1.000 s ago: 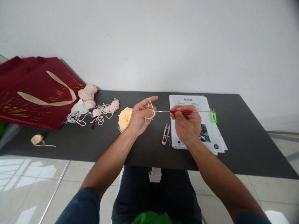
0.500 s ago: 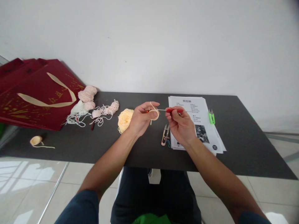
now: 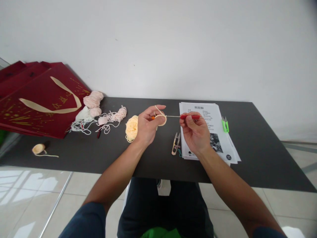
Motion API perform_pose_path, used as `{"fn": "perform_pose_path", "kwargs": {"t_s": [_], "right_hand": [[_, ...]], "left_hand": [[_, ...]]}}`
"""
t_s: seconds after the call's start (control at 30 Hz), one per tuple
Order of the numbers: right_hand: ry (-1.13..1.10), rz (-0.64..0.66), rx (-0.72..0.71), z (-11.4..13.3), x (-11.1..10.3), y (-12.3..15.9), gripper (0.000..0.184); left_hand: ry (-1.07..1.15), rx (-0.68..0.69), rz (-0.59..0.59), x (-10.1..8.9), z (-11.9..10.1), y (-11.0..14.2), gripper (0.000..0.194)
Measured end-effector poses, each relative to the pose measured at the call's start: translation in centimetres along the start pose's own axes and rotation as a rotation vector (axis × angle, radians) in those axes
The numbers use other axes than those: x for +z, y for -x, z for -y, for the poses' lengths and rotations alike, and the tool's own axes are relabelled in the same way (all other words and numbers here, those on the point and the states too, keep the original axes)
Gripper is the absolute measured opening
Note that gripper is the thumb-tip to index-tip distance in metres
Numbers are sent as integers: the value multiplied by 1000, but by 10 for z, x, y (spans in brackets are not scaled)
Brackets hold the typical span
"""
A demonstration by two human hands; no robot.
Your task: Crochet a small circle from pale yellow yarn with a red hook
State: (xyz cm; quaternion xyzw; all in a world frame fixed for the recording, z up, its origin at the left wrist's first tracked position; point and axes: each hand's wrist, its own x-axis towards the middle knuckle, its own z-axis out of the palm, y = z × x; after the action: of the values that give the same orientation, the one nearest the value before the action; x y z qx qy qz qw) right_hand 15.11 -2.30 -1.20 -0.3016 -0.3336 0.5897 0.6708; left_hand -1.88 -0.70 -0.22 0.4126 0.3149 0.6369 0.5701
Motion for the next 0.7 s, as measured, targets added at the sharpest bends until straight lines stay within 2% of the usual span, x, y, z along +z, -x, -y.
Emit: {"fn": "perform_pose_path", "kwargs": {"t_s": [0.3, 0.5, 0.7], "right_hand": [[60, 5, -62, 1, 1, 4, 18], [32, 27, -95, 1, 0, 3, 16], [39, 10, -137, 3, -1, 2, 17]], "left_hand": [[-103, 71, -26, -1, 3, 2, 39], [-107, 110, 5, -5, 7, 0, 37], [-137, 135, -10, -5, 10, -1, 58]]}}
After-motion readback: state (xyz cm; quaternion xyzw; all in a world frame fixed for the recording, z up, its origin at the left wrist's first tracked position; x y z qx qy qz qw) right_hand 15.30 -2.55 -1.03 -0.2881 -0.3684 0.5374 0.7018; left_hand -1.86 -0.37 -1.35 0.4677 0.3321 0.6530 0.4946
